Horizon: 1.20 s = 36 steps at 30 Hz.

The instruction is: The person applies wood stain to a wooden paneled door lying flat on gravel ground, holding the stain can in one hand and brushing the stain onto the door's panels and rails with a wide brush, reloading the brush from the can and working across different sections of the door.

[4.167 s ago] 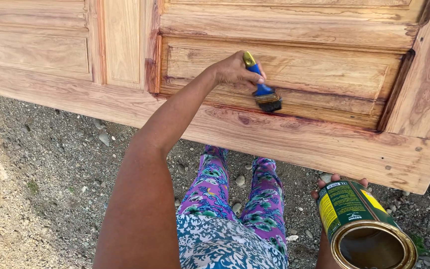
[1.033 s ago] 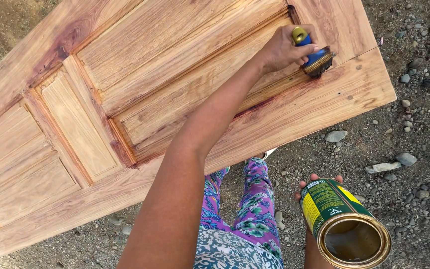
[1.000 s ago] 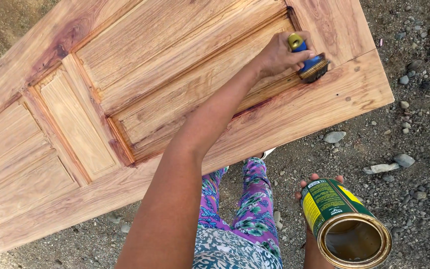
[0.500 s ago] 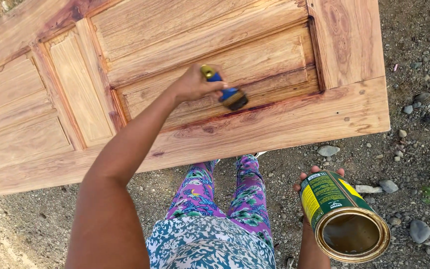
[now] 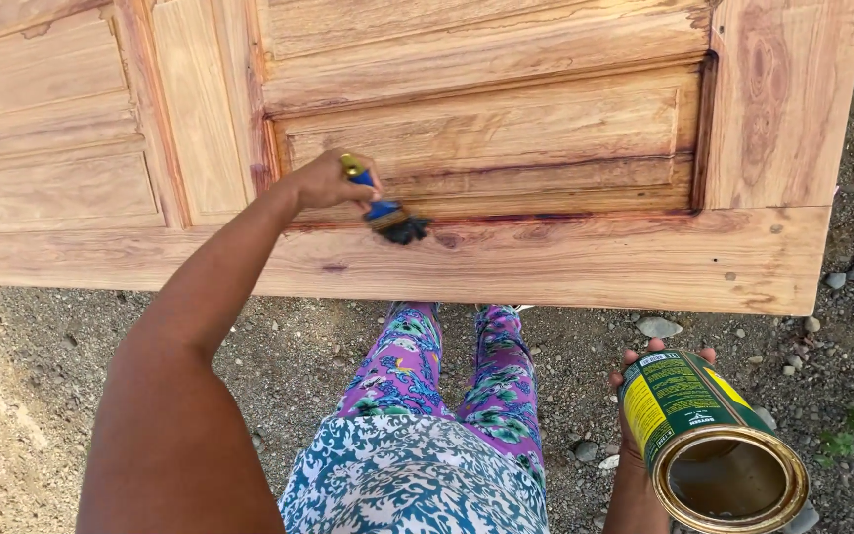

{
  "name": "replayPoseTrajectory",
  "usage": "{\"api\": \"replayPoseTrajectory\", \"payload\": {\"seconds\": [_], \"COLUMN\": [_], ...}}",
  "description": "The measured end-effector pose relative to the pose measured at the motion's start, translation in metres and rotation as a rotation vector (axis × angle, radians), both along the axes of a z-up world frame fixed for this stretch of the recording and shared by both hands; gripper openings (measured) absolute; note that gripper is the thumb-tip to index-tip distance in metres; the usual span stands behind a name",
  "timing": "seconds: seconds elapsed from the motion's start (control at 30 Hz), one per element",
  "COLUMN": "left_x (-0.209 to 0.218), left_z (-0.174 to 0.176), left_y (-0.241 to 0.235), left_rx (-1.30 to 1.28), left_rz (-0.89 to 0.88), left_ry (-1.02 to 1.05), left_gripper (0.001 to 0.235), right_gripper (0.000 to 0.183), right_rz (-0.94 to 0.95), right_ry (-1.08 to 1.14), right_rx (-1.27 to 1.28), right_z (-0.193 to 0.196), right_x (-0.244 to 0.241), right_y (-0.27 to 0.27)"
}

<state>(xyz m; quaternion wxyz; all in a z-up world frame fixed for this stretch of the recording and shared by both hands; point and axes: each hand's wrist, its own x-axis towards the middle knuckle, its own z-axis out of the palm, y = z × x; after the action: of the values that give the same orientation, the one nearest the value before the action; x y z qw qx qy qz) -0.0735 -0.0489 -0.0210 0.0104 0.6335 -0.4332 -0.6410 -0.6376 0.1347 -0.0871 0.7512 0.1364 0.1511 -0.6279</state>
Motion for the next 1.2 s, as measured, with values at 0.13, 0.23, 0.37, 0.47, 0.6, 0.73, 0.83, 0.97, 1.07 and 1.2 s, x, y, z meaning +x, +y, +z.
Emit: {"api": "replayPoseTrajectory", "payload": {"seconds": [0.13,0.23,0.37,0.47,0.6,0.73,0.83,0.97,1.07,1.2], "left_x": [0.058,0.048,-0.096,-0.201,-0.278,-0.217,-0.107,-0.007,0.004,-0.056], "left_z": [0.040,0.021,-0.015,-0.066,-0.072,-0.060,-0.033,-0.013,0.020,-0.038], "left_y": [0.018,0.021,-0.005,-0.013,0.011,0.072,0.126,0.187,0.187,0.182], "left_rx": [0.124,0.098,-0.063,-0.593,-0.983,-1.114,-1.015,-0.921,-0.849,-0.775], "left_rz": [-0.291,-0.415,-0.339,-0.302,-0.281,-0.508,-0.604,-0.609,-0.509,-0.394], "left_ry": [-0.533,-0.642,-0.431,-0.162,-0.014,-0.300,-0.505,-0.796,-0.970,-0.853], "left_gripper": [0.016,0.012,0.012,0.015,0.017,0.012,0.008,0.008,0.014,0.023], "right_gripper": [0.045,0.036,0.040,0.042,0.029,0.042,0.035,0.033,0.029,0.034], "right_rz": [0.017,0.024,0.008,0.006,-0.020,-0.013,0.039,0.058,0.090,0.100], "right_ry": [0.071,0.036,0.040,0.046,0.001,0.020,-0.004,0.031,-0.013,-0.002], "right_rx": [-0.009,0.020,-0.035,-0.029,0.053,0.038,0.034,0.034,0.033,0.029], "right_z": [0.007,0.007,0.009,0.011,0.005,0.016,0.011,0.017,0.023,0.024], "right_x": [0.013,0.019,0.031,0.040,0.052,0.066,0.069,0.073,0.078,0.070], "right_y": [-0.013,-0.016,-0.011,-0.004,0.004,0.002,-0.002,-0.009,-0.017,-0.015]}}
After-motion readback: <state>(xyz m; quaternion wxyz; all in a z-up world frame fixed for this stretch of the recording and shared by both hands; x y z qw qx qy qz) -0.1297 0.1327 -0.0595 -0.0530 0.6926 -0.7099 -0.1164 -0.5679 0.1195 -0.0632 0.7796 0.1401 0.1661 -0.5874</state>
